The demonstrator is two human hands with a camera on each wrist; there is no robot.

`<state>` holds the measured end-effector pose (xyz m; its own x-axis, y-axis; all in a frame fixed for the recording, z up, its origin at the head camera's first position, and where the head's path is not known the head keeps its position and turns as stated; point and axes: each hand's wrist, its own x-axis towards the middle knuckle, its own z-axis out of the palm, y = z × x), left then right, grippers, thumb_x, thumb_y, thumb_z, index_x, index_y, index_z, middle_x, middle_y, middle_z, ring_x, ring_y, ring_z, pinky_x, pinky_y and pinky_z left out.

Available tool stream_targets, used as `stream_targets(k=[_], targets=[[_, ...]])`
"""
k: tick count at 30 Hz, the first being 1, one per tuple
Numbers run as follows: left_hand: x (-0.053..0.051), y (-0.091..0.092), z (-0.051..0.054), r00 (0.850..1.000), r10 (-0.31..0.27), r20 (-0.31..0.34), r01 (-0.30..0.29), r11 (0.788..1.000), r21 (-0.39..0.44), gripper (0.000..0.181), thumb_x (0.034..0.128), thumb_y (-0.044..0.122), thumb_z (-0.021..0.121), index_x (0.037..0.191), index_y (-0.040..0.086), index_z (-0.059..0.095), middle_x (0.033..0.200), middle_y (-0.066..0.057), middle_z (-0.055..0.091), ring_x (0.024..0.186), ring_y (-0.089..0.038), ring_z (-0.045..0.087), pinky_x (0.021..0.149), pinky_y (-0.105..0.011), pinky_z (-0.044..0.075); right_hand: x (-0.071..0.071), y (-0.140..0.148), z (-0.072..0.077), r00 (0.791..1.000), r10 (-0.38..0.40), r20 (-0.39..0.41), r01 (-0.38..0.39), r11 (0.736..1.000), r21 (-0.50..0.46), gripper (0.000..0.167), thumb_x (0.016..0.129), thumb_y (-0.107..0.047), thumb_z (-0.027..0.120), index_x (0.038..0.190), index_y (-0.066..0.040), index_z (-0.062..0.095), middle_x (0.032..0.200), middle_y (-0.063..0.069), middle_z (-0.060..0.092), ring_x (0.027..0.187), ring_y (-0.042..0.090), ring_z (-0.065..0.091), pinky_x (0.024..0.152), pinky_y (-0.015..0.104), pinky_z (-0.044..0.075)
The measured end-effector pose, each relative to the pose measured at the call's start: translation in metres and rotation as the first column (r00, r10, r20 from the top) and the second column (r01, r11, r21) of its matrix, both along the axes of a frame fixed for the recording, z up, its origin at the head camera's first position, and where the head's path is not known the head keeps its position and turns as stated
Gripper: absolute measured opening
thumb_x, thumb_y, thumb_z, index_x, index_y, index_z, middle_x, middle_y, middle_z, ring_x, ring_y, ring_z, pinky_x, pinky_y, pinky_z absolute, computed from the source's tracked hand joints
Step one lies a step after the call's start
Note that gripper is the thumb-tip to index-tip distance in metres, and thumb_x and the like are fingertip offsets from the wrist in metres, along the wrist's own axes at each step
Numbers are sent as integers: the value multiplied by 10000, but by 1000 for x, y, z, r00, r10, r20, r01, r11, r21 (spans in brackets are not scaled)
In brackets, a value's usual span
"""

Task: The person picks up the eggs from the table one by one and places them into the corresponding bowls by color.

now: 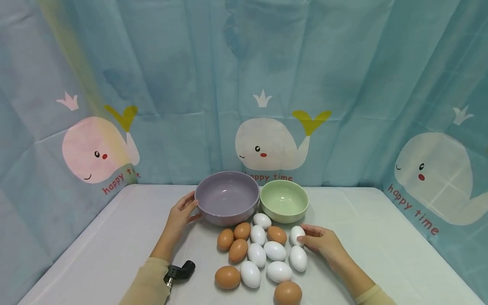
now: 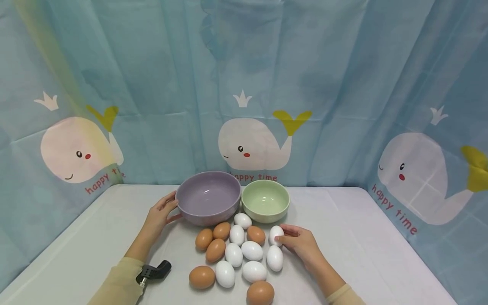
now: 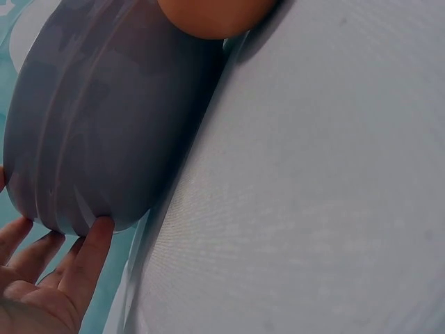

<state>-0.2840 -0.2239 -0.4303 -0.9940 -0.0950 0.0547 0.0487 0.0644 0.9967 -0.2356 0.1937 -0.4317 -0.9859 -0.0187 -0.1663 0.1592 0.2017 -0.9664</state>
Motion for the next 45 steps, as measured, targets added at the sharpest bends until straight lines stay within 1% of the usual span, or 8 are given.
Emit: stream_targets(k=[6, 13, 20, 25, 32, 37, 41, 45], targets=[[-1, 0, 0, 1000, 8, 3, -8, 1000, 12, 575, 1033, 252, 549, 1549, 112, 338, 1603, -101, 363, 1414, -220, 408, 933, -284, 601, 0, 0, 4, 1000, 8, 1, -8, 1000, -2, 566, 833, -151, 792, 1328, 41, 594, 1284, 156, 673, 1024, 74, 660, 841, 215, 608], [-1, 0, 2, 1000, 9, -12, -9, 1000, 9, 574, 1037, 243, 541, 1551, 103, 329, 1608, -107, 352, 1436, -244, 391, 929, -273, 600, 2, 2, 16, 997, 56, -51, -57, 998, -20, 583, 876, -141, 750, 1368, 83, 534, 1355, 206, 616, 1046, 31, 639, 885, 195, 591], [1, -1, 3, 1000, -4, -16, 4, 1000, 22, 593, 1032, 257, 552, 1554, 97, 321, 1610, -124, 342, 1442, -266, 387, 949, -299, 596, 4, 3, 29, 998, 52, -39, -53, 999, -7, 592, 875, -178, 762, 1380, 41, 544, 1359, 152, 625, 1029, 3, 633, 880, 184, 586], [0, 0, 2, 1000, 16, -12, -15, 999, 30, 575, 1030, 240, 556, 1545, 97, 342, 1602, -120, 358, 1434, -270, 397, 926, -281, 603, 8, 4, 39, 996, 68, -55, -68, 998, 2, 616, 876, -209, 764, 1397, 25, 534, 1379, 152, 612, 1031, -18, 630, 895, 178, 577], [-4, 7, -2, 1000, -8, -23, 9, 999, 45, 579, 1026, 222, 562, 1542, 77, 343, 1597, -142, 362, 1444, -291, 398, 989, -383, 581, 12, 10, 52, 997, 70, -40, -69, 998, 6, 632, 883, -225, 758, 1418, 9, 515, 1375, 111, 615, 1035, -43, 630, 919, 176, 572], [-3, 7, -2, 1000, 0, -24, 1, 999, 47, 564, 1031, 203, 549, 1540, 75, 345, 1595, -140, 365, 1447, -292, 396, 984, -382, 582, 2, 4, 67, 992, 106, -73, -105, 994, 20, 641, 889, -244, 753, 1421, 15, 507, 1390, 134, 601, 1054, -29, 627, 933, 188, 572], [-2, 4, -3, 1000, 5, -23, -4, 999, 48, 567, 1030, 213, 552, 1540, 76, 346, 1598, -134, 362, 1446, -281, 395, 950, -330, 598, -12, -4, 77, 987, 130, -98, -127, 991, 34, 627, 889, -245, 753, 1413, 7, 520, 1385, 124, 607, 1051, -37, 627, 934, 181, 569], [-2, 2, -3, 1000, 3, -26, -2, 999, 52, 583, 1024, 227, 566, 1542, 77, 343, 1599, -135, 360, 1446, -284, 392, 938, -308, 602, -25, -10, 82, 986, 126, -106, -120, 991, 61, 606, 893, -245, 748, 1407, -6, 534, 1386, 116, 610, 1038, -45, 626, 923, 168, 570]])
